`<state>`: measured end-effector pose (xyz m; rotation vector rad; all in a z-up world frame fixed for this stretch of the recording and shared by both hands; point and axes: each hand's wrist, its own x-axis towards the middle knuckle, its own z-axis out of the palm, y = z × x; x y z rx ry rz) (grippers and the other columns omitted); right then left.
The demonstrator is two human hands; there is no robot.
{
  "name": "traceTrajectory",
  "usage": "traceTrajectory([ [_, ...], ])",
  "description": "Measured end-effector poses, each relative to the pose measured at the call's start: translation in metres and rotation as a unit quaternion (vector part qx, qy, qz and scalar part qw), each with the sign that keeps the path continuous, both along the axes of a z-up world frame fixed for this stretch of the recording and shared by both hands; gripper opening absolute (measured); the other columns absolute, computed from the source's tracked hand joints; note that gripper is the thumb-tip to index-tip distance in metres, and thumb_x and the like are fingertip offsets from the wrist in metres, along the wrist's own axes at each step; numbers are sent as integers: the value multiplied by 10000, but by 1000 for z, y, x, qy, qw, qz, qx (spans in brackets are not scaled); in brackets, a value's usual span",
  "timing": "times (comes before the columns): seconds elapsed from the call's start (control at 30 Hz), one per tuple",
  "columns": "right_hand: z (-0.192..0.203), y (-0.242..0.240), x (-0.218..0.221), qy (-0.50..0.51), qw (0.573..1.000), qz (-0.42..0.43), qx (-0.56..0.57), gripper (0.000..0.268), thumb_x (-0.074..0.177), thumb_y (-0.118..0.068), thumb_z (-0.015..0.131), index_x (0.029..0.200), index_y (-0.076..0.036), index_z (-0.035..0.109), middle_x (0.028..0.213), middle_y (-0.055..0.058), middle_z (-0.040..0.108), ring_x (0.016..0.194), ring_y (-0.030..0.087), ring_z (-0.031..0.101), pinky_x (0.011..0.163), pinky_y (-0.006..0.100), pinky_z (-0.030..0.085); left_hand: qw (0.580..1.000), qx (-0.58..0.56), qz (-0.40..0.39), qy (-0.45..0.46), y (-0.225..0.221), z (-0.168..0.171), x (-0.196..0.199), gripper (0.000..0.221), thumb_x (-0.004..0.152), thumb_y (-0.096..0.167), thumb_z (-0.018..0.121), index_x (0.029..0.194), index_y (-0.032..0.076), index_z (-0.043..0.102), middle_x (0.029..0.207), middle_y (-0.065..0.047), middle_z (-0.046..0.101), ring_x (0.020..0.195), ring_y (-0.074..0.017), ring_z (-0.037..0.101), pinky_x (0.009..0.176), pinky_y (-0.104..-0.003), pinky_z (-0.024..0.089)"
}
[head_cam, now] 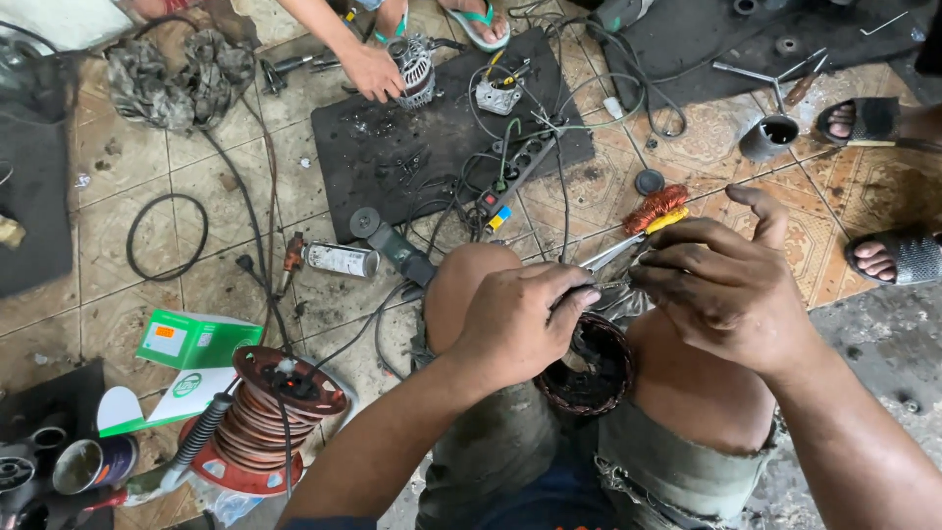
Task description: Repairing an electrical stator by reassembling copper windings and internal components.
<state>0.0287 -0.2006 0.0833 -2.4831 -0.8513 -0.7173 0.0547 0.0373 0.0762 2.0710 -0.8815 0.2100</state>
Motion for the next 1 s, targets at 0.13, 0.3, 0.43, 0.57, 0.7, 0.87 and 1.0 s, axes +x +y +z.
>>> traceTrajectory([
  [0.13,-6,-3,0,43,997,26,61,145,709,-70,785,809,-175,782,893,-24,768,1047,200,695,1209,542,207,1000,-6,2,5,3,3,-3,80,888,91,720,952,44,712,787,-62,731,526,-208,615,504,-329,465],
  [0.3,-7,-2,0,67,984,59,157,117,721,-48,758,791,-141,754,860,22,764,1046,220,705,1274,519,193,998,-45,-13,29,6,3,-7,114,880,50,721,991,27,700,851,-71,764,576,-197,655,525,-303,484],
  [0.43,-9,-3,1,65,984,50,159,110,721,-50,768,793,-133,760,846,26,755,1029,228,708,1281,531,214,998,-55,-16,41,10,9,-11,129,871,44,725,993,12,699,843,-82,759,579,-202,654,528,-307,488],
  [0.57,-10,-5,3,62,982,66,163,112,708,-60,804,798,-114,766,838,38,749,1022,254,705,1272,556,209,998,-49,-3,50,13,12,-11,150,877,67,741,1005,-8,723,784,-76,742,512,-171,587,484,-296,448],
  [0.7,-13,-7,1,74,980,76,167,98,720,-73,808,803,-106,768,850,26,754,1029,250,696,1262,550,201,996,-53,-9,71,14,7,-14,115,874,47,733,971,-12,711,769,-74,725,501,-165,553,486,-296,442],
  [0.87,-22,-16,0,76,981,75,159,106,716,-101,829,792,-137,764,872,27,759,1051,259,693,1267,551,202,994,-62,-17,94,11,5,-17,108,882,36,722,975,-17,712,785,-75,728,542,-169,574,521,-295,461],
  [1.0,-30,-25,-3,90,979,86,159,127,704,-102,836,796,-147,760,884,27,762,1057,253,689,1277,561,183,989,-75,-31,122,12,3,-18,98,891,10,703,976,-39,707,760,-77,715,520,-154,538,501,-286,437],
])
